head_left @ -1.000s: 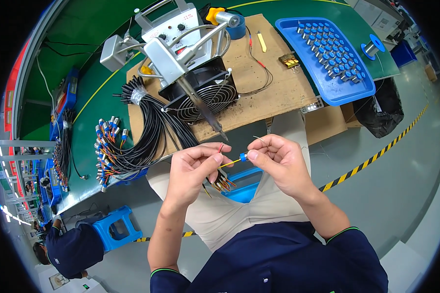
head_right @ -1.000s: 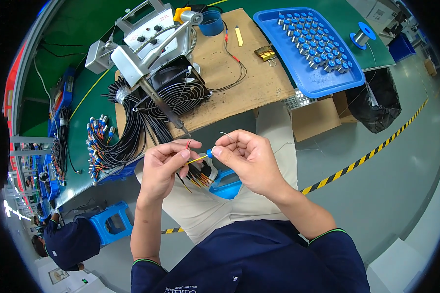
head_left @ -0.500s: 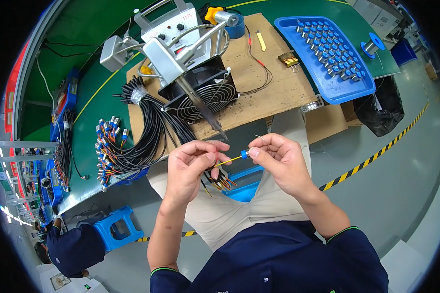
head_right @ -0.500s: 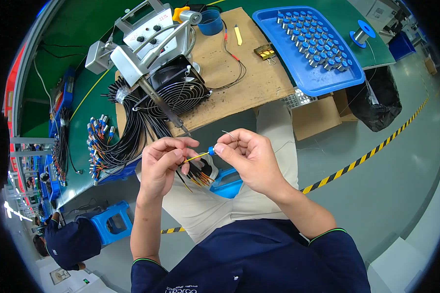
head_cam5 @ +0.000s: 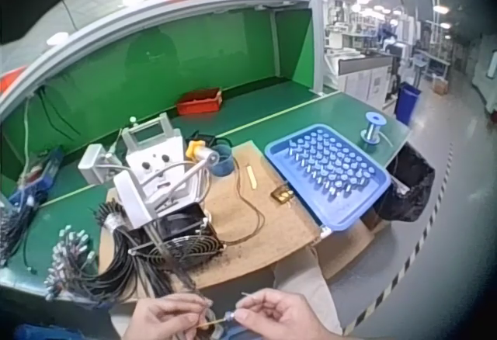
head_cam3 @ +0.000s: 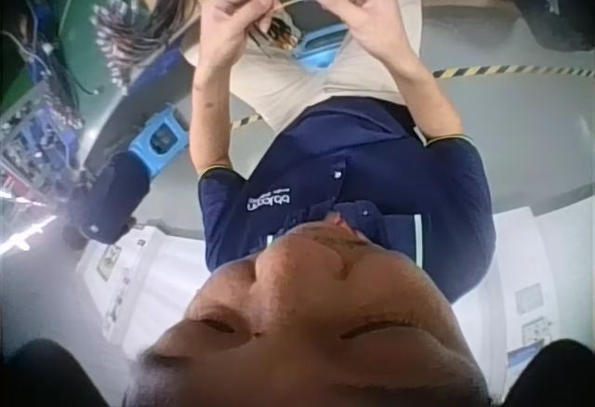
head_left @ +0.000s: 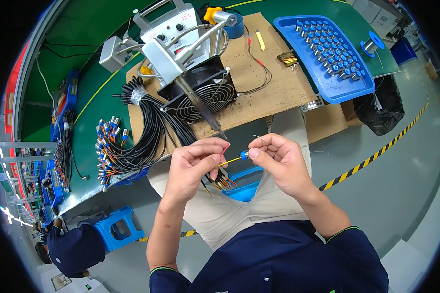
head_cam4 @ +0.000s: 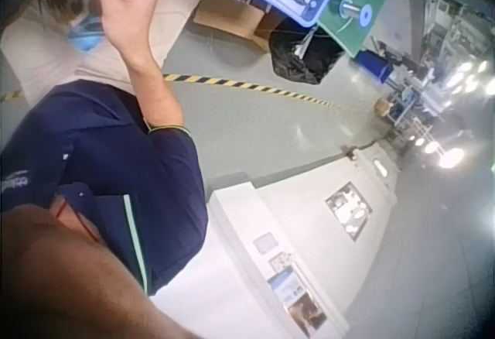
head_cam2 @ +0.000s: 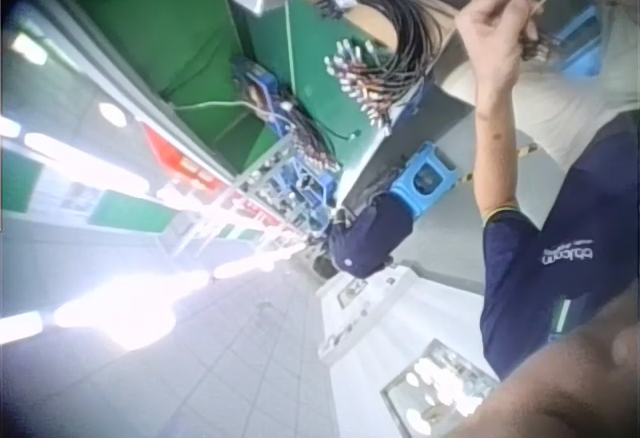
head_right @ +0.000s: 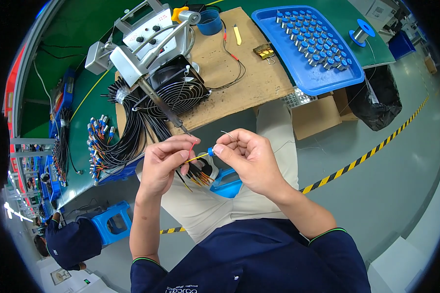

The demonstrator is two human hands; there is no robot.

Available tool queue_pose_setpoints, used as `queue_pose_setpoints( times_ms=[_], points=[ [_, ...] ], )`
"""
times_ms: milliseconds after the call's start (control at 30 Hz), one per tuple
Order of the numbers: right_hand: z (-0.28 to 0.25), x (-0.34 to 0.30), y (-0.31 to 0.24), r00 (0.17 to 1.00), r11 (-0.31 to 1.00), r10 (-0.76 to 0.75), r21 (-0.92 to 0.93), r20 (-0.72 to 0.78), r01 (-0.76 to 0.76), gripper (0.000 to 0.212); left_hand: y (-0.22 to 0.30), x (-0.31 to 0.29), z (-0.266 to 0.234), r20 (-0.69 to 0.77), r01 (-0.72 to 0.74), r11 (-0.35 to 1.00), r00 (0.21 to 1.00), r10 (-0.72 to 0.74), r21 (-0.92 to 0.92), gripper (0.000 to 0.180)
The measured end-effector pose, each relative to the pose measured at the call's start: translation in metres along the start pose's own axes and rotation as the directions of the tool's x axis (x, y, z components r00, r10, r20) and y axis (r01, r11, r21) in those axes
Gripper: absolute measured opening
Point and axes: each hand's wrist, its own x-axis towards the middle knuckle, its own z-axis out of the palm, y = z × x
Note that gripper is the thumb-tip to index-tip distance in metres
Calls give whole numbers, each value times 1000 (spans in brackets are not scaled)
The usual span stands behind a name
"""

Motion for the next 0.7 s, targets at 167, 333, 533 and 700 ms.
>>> queue_pose_setpoints(
  times_ms=[167,333,533,700],
  points=[
    [0,0,-1,1000,1000,-2,-7,-5,2,20,2,-1,0,28,34,997,999,-36,75,13],
    [-1,-1,1,1000,1000,4,-6,-9,-4,20,-2,0,-6,36,3,1000,999,-3,-3,15],
    [-1,0,0,1000,1000,4,-7,-13,-4,19,-4,0,-9,36,-4,995,999,8,-99,16],
    [-2,1,3,1000,1000,2,-1,-9,-2,19,0,-4,-5,132,-66,997,989,62,25,13]
  ],
)
